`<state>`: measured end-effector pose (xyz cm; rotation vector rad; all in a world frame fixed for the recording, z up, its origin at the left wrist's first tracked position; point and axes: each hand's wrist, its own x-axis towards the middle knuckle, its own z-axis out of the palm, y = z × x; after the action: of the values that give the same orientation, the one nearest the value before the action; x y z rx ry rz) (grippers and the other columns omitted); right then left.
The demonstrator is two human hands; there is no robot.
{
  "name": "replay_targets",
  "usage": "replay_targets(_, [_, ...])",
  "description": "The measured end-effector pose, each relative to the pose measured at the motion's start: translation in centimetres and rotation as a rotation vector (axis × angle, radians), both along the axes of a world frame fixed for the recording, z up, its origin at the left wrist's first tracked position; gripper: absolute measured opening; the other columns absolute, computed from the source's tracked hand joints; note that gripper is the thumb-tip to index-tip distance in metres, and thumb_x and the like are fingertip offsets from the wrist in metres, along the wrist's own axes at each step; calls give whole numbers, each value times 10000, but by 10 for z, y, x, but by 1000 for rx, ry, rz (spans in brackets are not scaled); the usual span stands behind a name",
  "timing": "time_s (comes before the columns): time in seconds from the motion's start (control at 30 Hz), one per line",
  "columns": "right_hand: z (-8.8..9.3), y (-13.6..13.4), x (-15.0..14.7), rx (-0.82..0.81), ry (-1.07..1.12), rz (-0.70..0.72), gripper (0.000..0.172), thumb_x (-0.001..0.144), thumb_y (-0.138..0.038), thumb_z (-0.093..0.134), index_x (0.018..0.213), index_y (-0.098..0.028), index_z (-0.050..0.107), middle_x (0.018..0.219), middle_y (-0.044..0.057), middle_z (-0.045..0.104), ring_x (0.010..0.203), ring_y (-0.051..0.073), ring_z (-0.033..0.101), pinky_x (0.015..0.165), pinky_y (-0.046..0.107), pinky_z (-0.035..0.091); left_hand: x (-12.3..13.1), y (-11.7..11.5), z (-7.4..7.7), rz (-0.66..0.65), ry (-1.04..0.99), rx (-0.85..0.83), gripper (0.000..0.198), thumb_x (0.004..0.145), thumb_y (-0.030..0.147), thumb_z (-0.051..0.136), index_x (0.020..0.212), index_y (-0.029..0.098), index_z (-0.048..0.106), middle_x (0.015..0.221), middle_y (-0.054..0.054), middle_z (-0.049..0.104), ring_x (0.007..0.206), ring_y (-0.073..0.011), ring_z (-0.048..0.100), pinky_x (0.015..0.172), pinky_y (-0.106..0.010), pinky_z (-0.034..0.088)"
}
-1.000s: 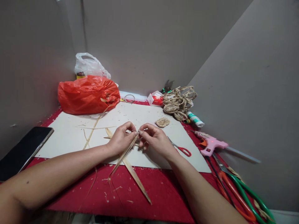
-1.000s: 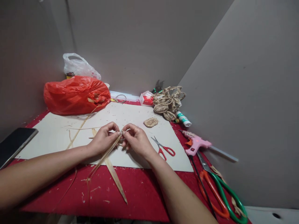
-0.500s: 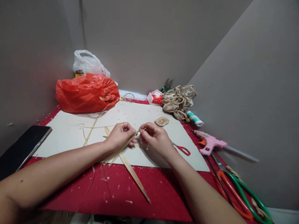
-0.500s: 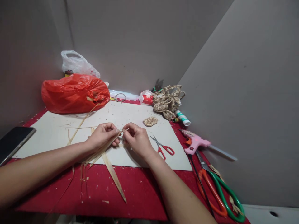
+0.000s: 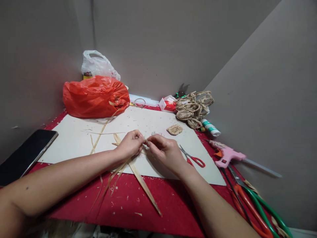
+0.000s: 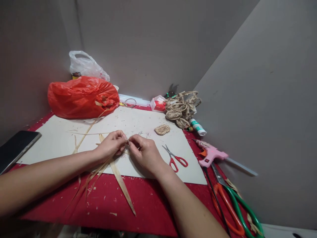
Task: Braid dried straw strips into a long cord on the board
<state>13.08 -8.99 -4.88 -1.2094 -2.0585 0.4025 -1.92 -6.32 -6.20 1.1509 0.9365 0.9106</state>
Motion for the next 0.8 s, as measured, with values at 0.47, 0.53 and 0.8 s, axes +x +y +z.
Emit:
replay_targets(0.47, [7, -4, -3, -269, 114, 141, 101, 777, -180, 492, 711, -180, 569, 585, -21, 570, 523, 96, 503, 524, 212, 405, -2, 6, 1, 62, -86, -119, 126, 783, 163, 525, 701, 173, 428, 490, 26, 560, 318, -54, 439, 354, -171, 329])
replay_targets(0.53, [9, -4, -3, -397, 201, 151, 78, 745, -163, 500, 693, -175, 558, 553, -34, 546, 481, 89, 490, 489, 207, 400, -2, 7, 2, 78, -76, -108, 109, 786, 136, 511, 711, 165, 437, 505, 27, 559, 313, -49, 430, 351, -169, 321])
replay_targets(0.8, [8, 2, 8, -594, 524, 123, 69, 698, -210, 601, 666, -163, 563, 520, -31, 540, 427, 83, 473, 439, 215, 389, 1, 4, 7, 122, -124, 17, 147, 820, 171, 493, 698, 164, 410, 717, -6, 615, 380, -23, 452, 368, -167, 337])
